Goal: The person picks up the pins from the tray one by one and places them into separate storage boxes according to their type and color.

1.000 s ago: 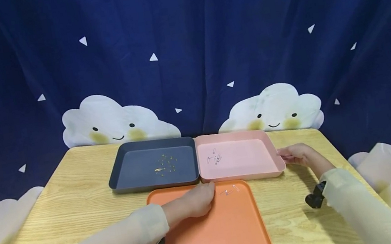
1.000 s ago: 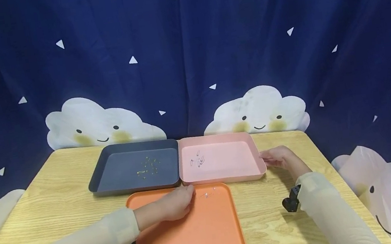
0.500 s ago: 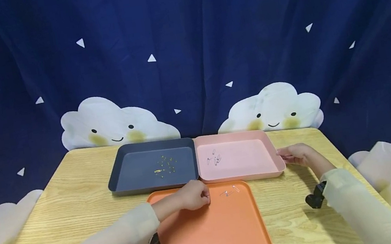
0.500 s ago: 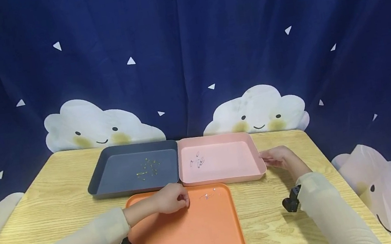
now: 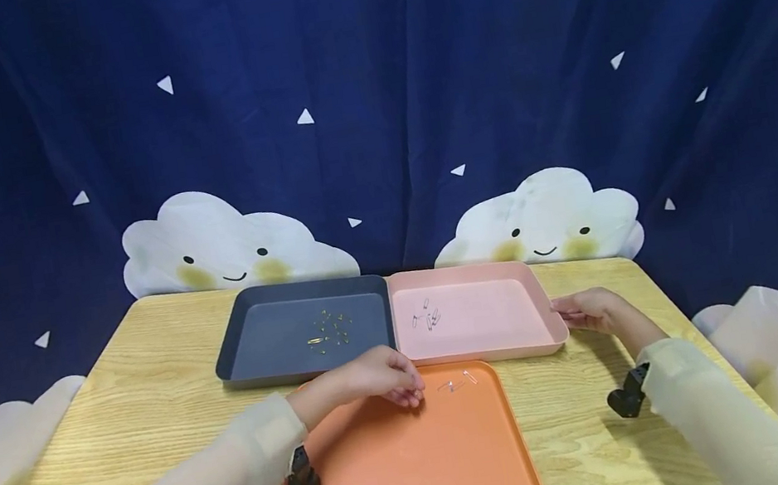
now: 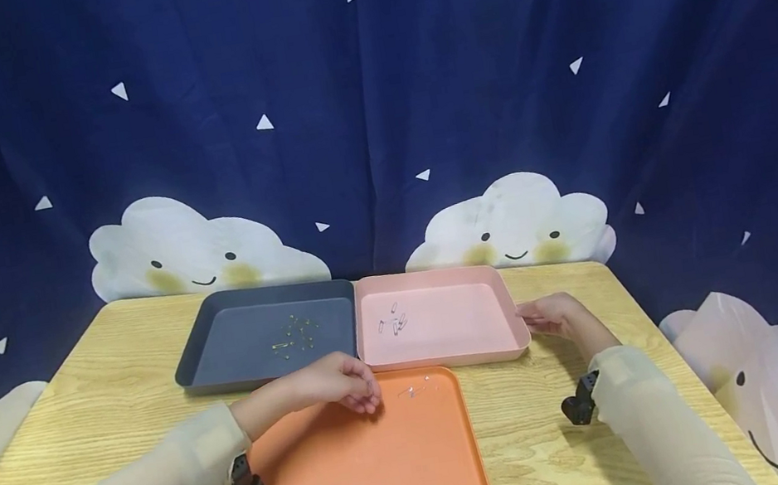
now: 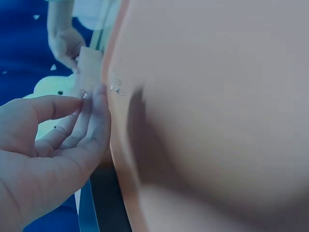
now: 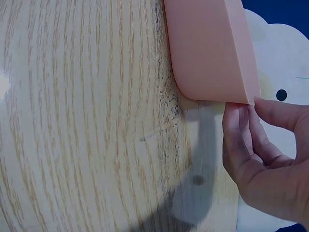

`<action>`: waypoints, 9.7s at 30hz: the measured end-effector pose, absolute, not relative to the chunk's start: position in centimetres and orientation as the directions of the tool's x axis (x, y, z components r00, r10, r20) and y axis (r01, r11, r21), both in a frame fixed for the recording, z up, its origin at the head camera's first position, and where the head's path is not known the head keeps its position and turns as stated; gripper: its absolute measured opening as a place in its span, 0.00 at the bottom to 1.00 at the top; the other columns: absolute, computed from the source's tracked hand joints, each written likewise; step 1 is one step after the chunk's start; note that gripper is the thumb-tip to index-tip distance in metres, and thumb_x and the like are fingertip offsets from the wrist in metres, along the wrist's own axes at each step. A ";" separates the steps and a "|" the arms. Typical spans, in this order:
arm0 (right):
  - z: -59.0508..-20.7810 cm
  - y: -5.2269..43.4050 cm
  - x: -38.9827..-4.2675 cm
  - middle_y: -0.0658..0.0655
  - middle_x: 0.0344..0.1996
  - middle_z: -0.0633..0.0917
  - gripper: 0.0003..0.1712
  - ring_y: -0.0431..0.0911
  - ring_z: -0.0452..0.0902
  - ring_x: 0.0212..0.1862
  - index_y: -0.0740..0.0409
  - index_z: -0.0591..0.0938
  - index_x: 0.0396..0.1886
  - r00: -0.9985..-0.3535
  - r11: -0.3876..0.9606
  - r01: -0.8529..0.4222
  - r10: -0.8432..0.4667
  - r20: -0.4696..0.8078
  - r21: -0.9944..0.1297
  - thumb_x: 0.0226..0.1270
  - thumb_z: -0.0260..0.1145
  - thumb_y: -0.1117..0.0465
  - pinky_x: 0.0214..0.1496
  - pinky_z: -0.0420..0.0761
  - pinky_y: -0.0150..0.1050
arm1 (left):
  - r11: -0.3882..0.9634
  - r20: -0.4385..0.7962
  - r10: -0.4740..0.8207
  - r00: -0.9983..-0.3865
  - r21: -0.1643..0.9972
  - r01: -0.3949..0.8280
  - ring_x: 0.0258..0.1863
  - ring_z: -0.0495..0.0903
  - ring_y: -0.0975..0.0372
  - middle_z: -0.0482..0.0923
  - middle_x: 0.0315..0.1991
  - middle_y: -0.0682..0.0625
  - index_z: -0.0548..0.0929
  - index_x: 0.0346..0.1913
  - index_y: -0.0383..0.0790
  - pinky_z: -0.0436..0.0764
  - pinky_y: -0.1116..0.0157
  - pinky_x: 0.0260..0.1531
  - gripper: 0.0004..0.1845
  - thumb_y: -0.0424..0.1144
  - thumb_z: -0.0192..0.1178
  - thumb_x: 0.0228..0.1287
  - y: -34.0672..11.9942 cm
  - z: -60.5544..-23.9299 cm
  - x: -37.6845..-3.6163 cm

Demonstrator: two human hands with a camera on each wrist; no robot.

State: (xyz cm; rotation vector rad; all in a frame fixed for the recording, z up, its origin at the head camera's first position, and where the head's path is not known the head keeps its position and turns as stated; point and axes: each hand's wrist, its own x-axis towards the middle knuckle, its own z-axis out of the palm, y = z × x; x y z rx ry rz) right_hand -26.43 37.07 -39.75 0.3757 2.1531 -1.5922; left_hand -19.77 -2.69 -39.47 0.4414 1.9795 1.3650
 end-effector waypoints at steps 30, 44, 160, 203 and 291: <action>-39.5 36.9 -26.8 0.42 0.23 0.85 0.25 0.33 0.80 0.29 0.76 0.71 0.61 -0.867 0.323 0.469 -0.007 -0.497 -0.822 0.68 0.60 0.65 0.35 0.84 0.24 | 0.660 -0.600 0.356 -0.716 0.704 -0.262 0.26 0.77 0.63 0.78 0.24 0.48 0.80 0.51 0.23 0.80 0.63 0.61 0.15 0.29 0.55 0.64 2.2 -33.6 -28.0; -39.4 36.9 -26.8 0.42 0.23 0.84 0.30 0.33 0.80 0.30 0.77 0.68 0.63 -0.860 0.352 0.488 0.039 -0.509 -0.798 0.67 0.62 0.63 0.37 0.84 0.25 | 0.791 -0.638 0.264 -0.723 0.573 -0.216 0.35 0.76 0.60 0.78 0.36 0.45 0.80 0.53 0.28 0.82 0.69 0.53 0.16 0.31 0.53 0.66 4.0 -32.6 -32.1; -38.7 36.3 -26.6 0.42 0.22 0.85 0.23 0.33 0.81 0.29 0.75 0.74 0.58 -0.869 0.367 0.469 0.029 -0.494 -0.803 0.67 0.61 0.65 0.37 0.85 0.26 | 0.459 -0.328 0.566 -0.756 0.888 -0.042 0.24 0.83 0.63 0.87 0.32 0.36 0.85 0.33 0.26 0.89 0.66 0.30 0.04 0.21 0.65 0.53 -0.5 -41.1 -18.4; -39.3 36.7 -26.6 0.40 0.22 0.84 0.29 0.32 0.81 0.30 0.77 0.67 0.64 -0.873 0.387 0.463 0.042 -0.487 -0.797 0.68 0.60 0.64 0.38 0.85 0.26 | 0.480 -0.556 0.551 -0.622 0.821 -0.308 0.26 0.82 0.62 0.82 0.25 0.47 0.82 0.48 0.24 0.86 0.66 0.44 0.14 0.23 0.62 0.58 3.6 -34.6 -26.8; -39.8 36.3 -26.6 0.40 0.24 0.83 0.30 0.32 0.79 0.31 0.78 0.69 0.62 -0.886 0.414 0.434 0.035 -0.463 -0.800 0.67 0.61 0.62 0.39 0.85 0.26 | 0.851 -0.088 0.521 -0.849 0.137 0.508 0.26 0.80 0.63 0.80 0.26 0.52 0.77 0.23 0.44 0.81 0.68 0.21 0.11 0.32 0.56 0.64 7.2 -40.4 -17.2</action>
